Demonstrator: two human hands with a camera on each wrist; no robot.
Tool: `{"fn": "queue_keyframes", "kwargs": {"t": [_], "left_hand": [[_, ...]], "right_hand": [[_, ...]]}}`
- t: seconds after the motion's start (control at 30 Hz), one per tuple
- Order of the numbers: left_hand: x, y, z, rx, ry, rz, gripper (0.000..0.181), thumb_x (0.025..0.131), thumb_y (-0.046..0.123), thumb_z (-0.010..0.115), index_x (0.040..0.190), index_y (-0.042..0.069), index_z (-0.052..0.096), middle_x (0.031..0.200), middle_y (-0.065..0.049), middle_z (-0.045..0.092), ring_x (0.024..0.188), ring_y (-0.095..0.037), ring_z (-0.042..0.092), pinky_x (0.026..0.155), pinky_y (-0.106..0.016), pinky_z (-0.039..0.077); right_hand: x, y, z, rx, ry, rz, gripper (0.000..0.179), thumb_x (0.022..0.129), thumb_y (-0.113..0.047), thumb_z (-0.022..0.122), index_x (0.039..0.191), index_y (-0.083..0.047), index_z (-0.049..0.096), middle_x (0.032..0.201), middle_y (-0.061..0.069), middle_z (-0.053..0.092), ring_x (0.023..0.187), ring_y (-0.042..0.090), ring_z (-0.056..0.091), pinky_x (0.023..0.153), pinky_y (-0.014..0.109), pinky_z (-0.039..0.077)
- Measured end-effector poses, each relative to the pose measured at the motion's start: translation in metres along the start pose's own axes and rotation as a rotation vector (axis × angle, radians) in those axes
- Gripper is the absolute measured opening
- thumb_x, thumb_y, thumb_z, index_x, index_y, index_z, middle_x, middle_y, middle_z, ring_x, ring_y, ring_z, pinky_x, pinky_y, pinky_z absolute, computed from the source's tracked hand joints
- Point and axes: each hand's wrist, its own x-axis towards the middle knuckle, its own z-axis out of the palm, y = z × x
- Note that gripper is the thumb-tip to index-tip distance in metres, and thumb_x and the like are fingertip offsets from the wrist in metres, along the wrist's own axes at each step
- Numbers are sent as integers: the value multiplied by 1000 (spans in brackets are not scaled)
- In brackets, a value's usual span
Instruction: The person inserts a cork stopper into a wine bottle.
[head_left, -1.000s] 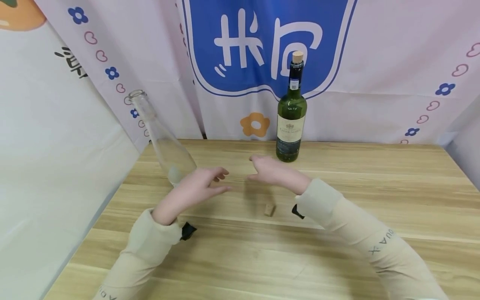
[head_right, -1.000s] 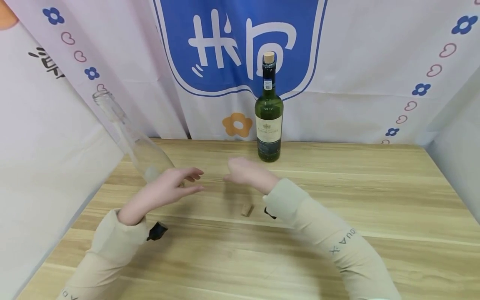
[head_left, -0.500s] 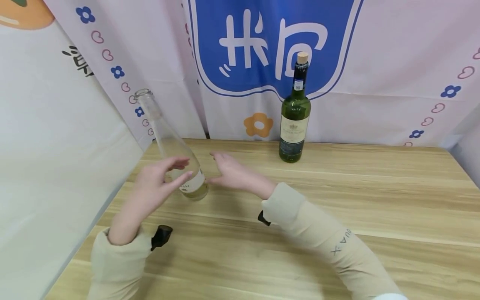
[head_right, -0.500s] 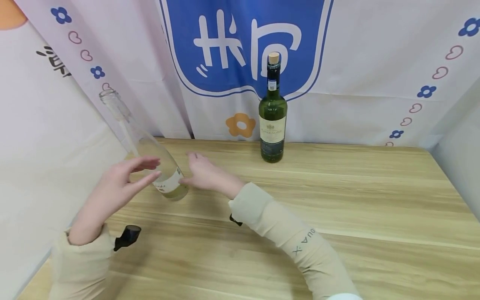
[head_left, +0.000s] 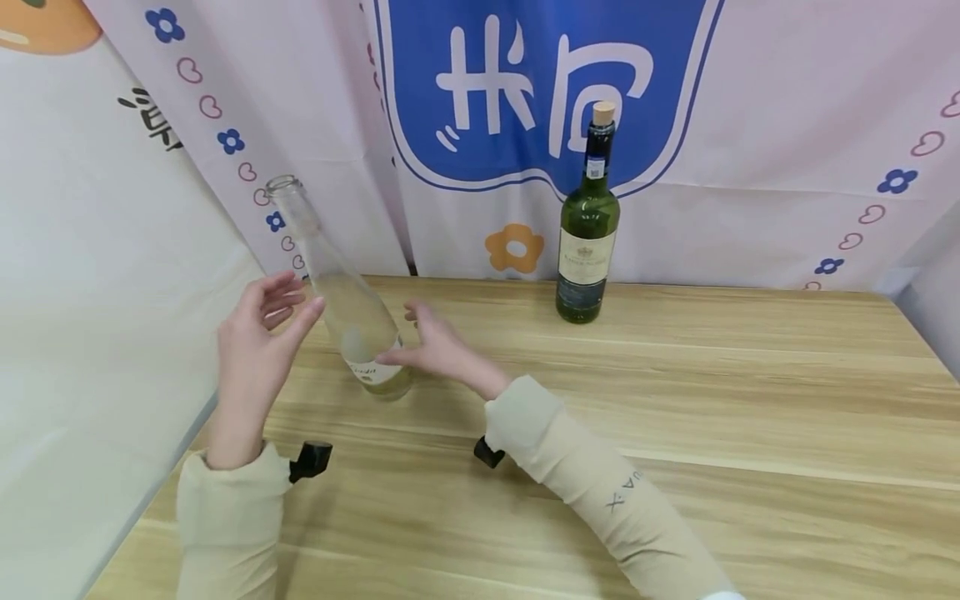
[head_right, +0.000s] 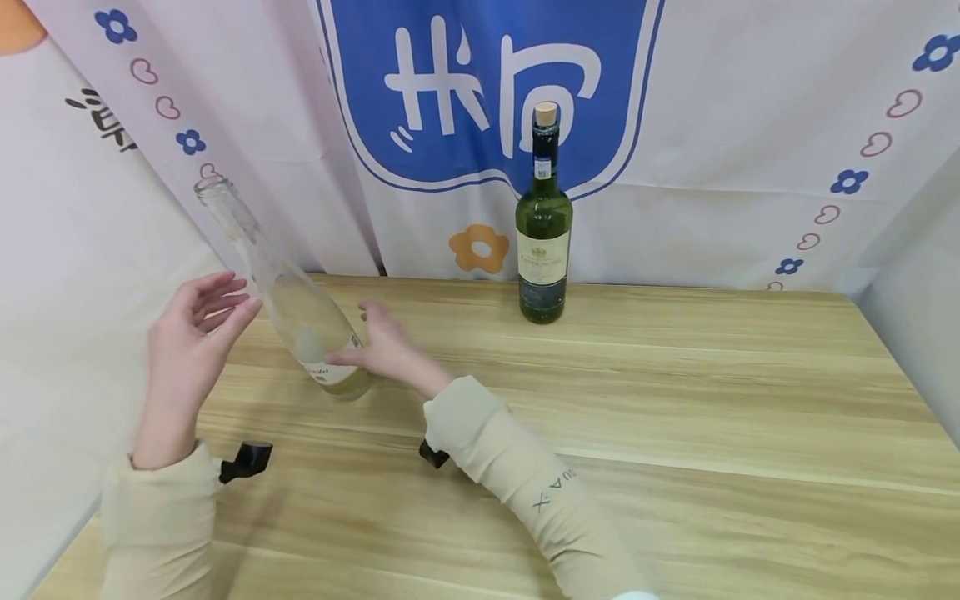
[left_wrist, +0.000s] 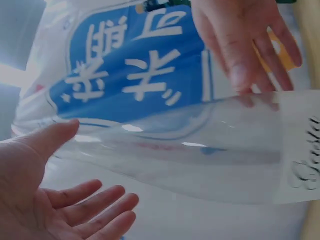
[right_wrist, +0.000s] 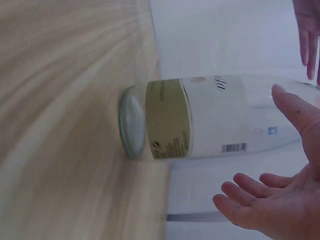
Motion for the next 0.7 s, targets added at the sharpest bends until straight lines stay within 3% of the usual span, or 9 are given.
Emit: {"fn": "queue_keyframes", "kwargs": {"t": [0.1, 0.23, 0.33, 0.5, 0.6, 0.7], "left_hand": [[9, -13, 8, -123, -61, -59, 54, 87, 24, 63, 131, 2, 41, 127, -15, 50, 111, -21, 51, 95, -30, 42], [18, -29, 17, -264, -131, -101, 56, 87, 19, 62, 132, 0, 37, 126, -13, 48, 111, -14, 49, 96, -22, 40], [21, -38, 23, -374, -169, -105, 53, 87, 17, 62, 131, 1, 37, 123, -5, 50, 110, -9, 48, 94, -15, 39], [25, -45, 32, -579, -218, -88, 39, 88, 10, 60, 123, 12, 44, 116, 7, 55, 107, -7, 49, 91, -15, 40], [27, -46, 38, -626, -236, -75, 36, 87, 5, 59, 119, 15, 46, 113, 9, 55, 108, -10, 50, 90, -15, 40], [29, -45, 43, -626, -244, -85, 41, 86, 4, 61, 122, 11, 44, 114, 6, 52, 112, -16, 47, 90, -15, 41]], "right_hand": [[4, 3, 10, 100, 49, 18, 91, 72, -32, 77, 141, -5, 24, 139, 14, 37, 126, 27, 38, 98, 39, 39], [8, 1, 23, 180, 118, 12, 96, 67, -29, 81, 141, -7, 25, 140, 12, 37, 125, 26, 38, 99, 38, 38], [10, 0, 32, 229, 165, -2, 97, 65, -24, 83, 141, -7, 26, 139, 10, 39, 124, 23, 40, 99, 36, 37], [14, 1, 43, 313, 209, -31, 94, 66, -20, 83, 140, -8, 27, 138, 6, 39, 125, 18, 39, 103, 30, 33], [17, 4, 48, 313, 222, -61, 91, 68, -19, 81, 140, -7, 27, 138, 7, 38, 125, 19, 38, 103, 27, 33], [20, 7, 52, 297, 240, -82, 88, 69, -18, 80, 139, -6, 28, 137, 7, 39, 125, 22, 39, 103, 26, 33]]}}
